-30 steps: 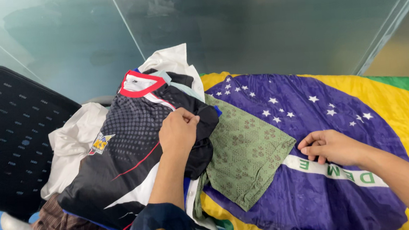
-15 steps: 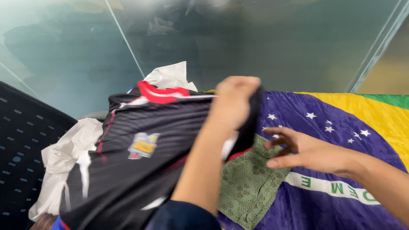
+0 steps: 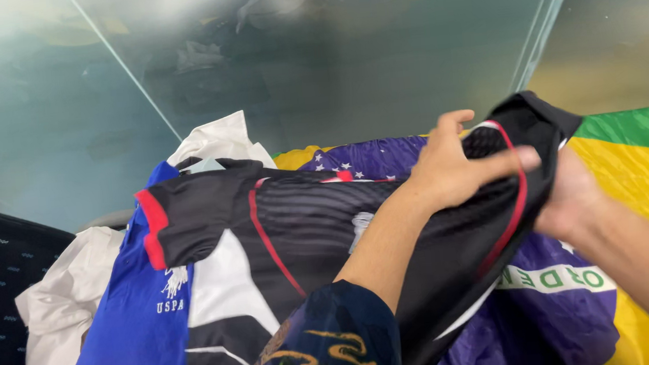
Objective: The person folds several shirts one by one on a table covered with a Brazilian flag. They smooth and align each garment, fold the sleeves and body, and place the finished items into a green plastic crate.
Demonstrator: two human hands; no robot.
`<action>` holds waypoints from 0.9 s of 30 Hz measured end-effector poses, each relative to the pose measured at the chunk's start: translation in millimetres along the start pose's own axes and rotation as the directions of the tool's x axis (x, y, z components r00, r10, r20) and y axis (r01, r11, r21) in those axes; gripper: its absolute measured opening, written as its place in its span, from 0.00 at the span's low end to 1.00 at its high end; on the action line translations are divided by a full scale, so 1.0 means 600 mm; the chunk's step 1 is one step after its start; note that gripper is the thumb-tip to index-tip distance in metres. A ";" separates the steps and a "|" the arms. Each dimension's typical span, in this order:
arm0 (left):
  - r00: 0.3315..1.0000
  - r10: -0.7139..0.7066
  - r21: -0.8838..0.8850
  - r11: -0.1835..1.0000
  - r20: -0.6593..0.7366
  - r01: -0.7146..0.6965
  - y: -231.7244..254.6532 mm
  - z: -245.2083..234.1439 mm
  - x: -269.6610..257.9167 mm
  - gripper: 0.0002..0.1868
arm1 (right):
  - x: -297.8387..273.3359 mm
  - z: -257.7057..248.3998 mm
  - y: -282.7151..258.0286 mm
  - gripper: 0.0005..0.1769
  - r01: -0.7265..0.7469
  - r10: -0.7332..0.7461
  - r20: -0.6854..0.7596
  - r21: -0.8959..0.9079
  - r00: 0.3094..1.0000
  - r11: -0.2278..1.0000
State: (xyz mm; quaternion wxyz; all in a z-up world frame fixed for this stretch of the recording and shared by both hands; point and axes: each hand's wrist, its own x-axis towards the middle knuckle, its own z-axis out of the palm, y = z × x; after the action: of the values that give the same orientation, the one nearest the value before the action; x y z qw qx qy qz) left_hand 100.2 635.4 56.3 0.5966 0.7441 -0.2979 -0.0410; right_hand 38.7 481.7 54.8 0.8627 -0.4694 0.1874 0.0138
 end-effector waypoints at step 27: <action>0.924 -0.049 0.254 0.955 -0.378 0.154 -0.045 -0.030 0.067 0.26 | -0.111 -0.026 0.089 0.30 -0.284 0.367 0.124 -0.429 0.922 0.858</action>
State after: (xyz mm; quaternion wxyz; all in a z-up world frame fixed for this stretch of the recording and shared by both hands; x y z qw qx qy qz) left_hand 151.2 634.2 48.9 0.5281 0.8295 -0.1445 0.1103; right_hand -38.7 509.1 26.8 0.7470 -0.5943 0.1694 0.2454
